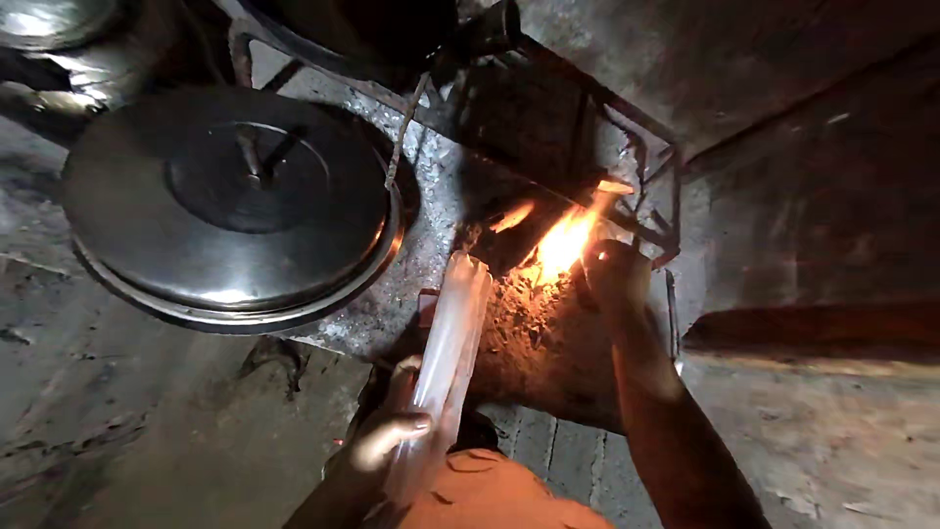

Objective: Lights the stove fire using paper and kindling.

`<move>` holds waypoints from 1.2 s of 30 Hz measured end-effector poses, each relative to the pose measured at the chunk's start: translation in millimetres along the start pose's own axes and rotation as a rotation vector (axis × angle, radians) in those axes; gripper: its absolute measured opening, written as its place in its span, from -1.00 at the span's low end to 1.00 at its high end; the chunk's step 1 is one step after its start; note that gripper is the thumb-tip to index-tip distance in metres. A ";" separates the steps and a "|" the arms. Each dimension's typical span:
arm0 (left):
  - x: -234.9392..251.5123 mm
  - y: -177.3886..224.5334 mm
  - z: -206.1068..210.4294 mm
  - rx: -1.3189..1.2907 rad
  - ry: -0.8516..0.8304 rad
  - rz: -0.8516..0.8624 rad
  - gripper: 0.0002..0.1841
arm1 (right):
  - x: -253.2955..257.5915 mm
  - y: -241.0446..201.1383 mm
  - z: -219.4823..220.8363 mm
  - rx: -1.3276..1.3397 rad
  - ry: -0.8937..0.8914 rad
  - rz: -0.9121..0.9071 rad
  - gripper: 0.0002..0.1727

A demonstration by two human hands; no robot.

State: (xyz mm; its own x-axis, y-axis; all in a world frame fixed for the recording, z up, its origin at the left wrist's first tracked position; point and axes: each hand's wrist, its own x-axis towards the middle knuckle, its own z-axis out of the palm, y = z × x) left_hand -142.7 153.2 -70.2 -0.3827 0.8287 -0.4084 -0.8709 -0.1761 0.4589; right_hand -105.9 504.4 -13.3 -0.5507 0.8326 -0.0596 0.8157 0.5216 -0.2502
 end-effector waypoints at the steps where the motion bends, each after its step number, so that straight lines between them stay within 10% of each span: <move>1: 1.4 2.5 5.6 0.029 0.011 0.027 -0.33 | -5.0 3.4 -4.1 0.034 0.006 -0.022 -0.69; 6: 16.7 22.4 13.8 0.166 -0.113 0.025 -0.30 | -34.8 26.3 -25.3 0.173 0.045 -0.086 -0.73; 14: 25.8 71.5 71.4 1.201 -0.092 0.245 -0.62 | -88.1 61.1 -49.1 0.512 0.076 -0.033 -0.76; 19: 27.5 82.1 104.7 1.664 -0.056 0.412 -0.47 | -107.2 83.3 -52.7 0.597 0.115 -0.058 -0.77; 36: 10.0 87.8 195.5 2.316 -0.179 0.700 -0.47 | -124.6 113.9 -56.7 0.840 0.242 -0.182 -0.91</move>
State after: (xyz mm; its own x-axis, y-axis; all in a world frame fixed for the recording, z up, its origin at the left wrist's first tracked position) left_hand -162.7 250.0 120.3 -0.2163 0.9707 0.1046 0.9503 0.1847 0.2508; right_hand 65.6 470.7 20.5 -0.5294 0.8161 0.2318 0.2675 0.4198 -0.8673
